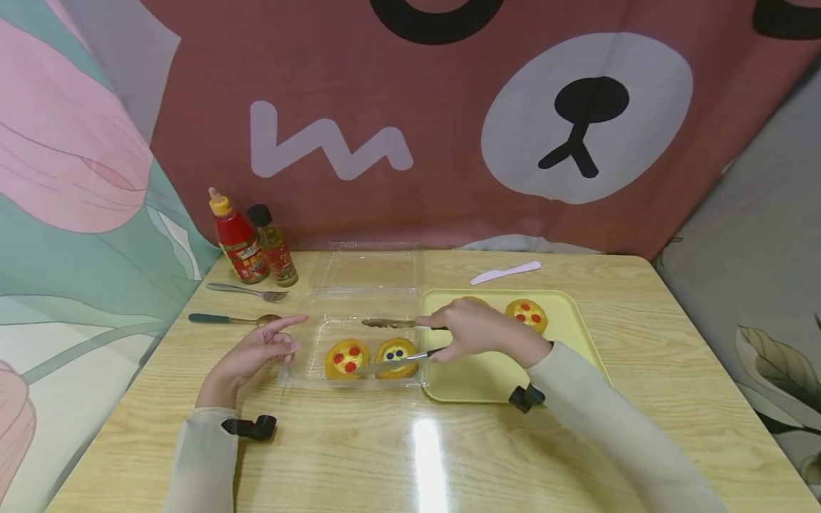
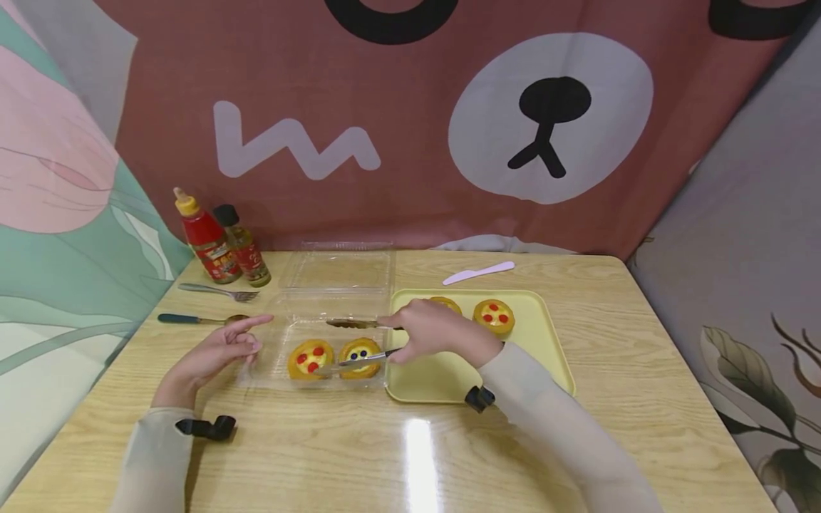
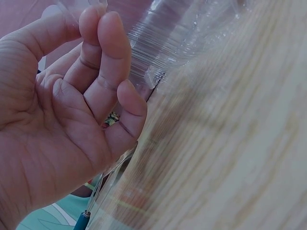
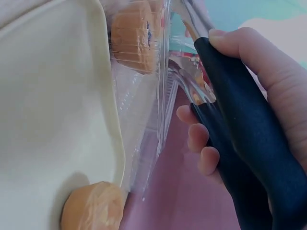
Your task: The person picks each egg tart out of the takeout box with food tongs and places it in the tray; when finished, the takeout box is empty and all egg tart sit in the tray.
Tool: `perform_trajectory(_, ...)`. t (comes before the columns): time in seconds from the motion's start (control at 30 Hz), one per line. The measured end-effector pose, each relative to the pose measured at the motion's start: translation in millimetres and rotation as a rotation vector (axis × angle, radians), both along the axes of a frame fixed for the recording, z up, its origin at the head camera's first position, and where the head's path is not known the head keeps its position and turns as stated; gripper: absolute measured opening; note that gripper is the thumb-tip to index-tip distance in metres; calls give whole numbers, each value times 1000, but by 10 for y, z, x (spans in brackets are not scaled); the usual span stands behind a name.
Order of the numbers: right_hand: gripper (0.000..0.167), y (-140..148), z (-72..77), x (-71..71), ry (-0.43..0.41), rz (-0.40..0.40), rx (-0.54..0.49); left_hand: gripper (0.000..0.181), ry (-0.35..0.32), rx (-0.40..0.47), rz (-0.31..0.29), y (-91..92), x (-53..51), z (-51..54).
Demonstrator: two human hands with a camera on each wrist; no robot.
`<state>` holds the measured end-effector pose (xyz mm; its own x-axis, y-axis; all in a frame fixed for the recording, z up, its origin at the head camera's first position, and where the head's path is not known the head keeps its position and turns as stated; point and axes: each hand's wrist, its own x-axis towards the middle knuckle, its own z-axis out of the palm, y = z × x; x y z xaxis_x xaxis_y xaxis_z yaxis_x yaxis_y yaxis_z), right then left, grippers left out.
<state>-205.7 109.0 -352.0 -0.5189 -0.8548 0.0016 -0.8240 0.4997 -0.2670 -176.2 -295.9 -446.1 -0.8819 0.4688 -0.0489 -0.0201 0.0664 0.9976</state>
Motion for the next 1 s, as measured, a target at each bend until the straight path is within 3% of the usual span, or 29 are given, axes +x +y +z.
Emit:
perform_trajectory(0.37, 64, -254, 67, -69, -79, 42, 114, 56, 0, -7, 3, 11, -10, -1)
perform_trajectory(1.0, 55, -473, -32, -39, -76, 47, 132, 55, 5, -26, 22, 7, 2, 2)
